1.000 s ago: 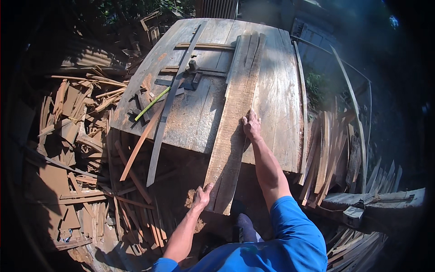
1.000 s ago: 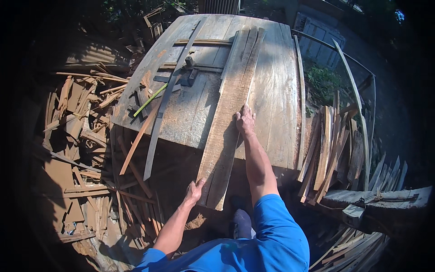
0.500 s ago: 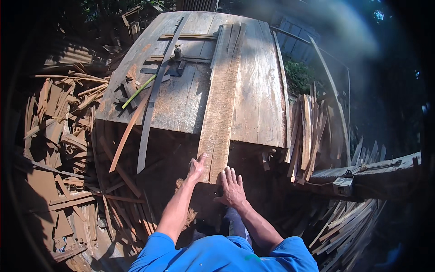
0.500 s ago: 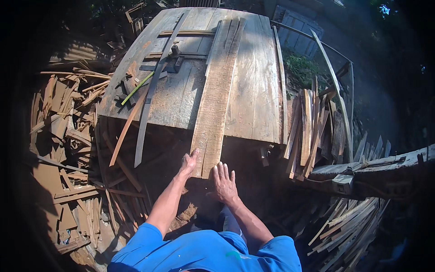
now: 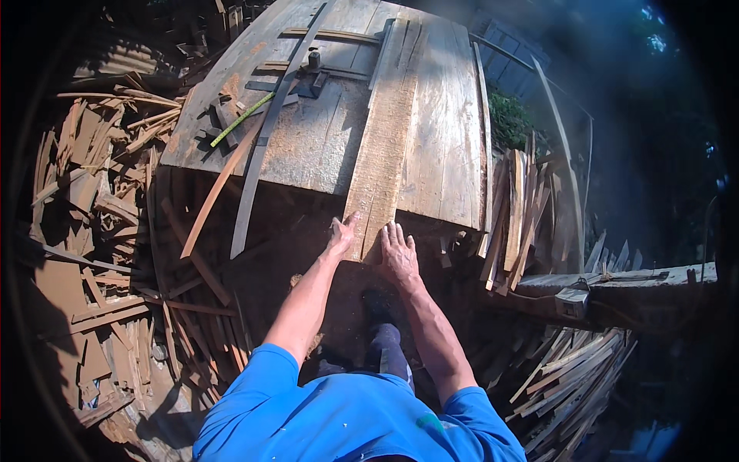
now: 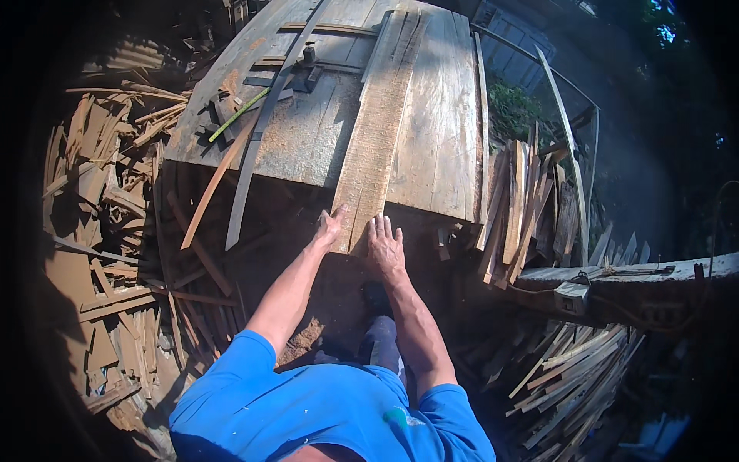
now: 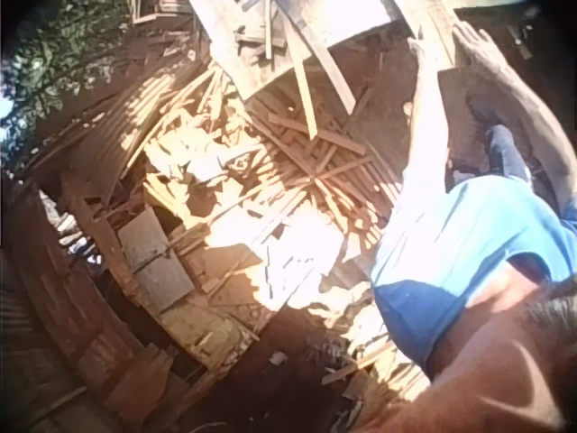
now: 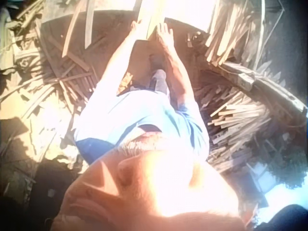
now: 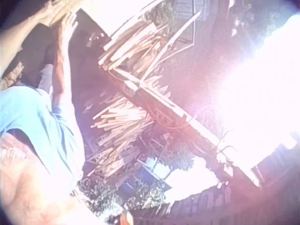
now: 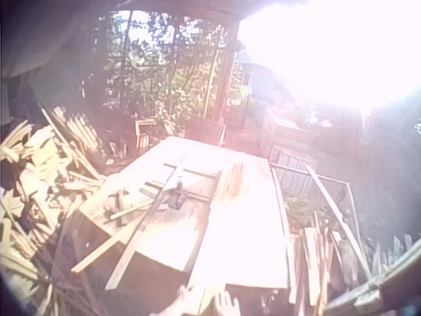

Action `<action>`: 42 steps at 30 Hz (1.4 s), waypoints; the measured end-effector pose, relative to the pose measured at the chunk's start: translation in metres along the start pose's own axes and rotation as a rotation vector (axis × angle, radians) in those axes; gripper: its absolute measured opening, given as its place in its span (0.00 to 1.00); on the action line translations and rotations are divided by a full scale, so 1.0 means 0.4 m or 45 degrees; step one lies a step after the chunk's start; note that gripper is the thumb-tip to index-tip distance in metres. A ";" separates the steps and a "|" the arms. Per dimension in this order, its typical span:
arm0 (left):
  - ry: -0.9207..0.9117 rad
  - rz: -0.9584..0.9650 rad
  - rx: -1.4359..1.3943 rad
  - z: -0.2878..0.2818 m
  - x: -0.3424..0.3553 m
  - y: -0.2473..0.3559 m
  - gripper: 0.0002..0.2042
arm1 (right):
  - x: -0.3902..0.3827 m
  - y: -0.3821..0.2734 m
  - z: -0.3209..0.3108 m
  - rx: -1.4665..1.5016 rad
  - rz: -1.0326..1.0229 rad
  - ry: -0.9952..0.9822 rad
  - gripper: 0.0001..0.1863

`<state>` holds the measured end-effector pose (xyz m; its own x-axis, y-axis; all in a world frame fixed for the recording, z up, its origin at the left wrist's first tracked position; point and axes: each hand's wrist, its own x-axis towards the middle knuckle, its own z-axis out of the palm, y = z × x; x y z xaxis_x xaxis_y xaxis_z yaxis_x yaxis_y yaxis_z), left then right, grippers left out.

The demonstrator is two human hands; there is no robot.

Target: The person places a wooden plank on a table saw, aligns it against the guide, and pushes it through the saw blade to cut it into multiple strips.

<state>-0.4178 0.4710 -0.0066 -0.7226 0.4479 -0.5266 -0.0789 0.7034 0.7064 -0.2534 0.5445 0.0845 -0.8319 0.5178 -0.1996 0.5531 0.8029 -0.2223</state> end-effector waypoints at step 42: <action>-0.033 1.079 1.605 -0.144 0.091 0.210 0.28 | 0.321 0.155 0.011 -0.122 0.077 -0.063 0.33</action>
<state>-0.4903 0.5147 0.0606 -0.2387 0.9498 -0.2024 0.9711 0.2332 -0.0506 -0.3258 0.6597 0.0410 -0.7927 0.5527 -0.2572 0.5933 0.7964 -0.1169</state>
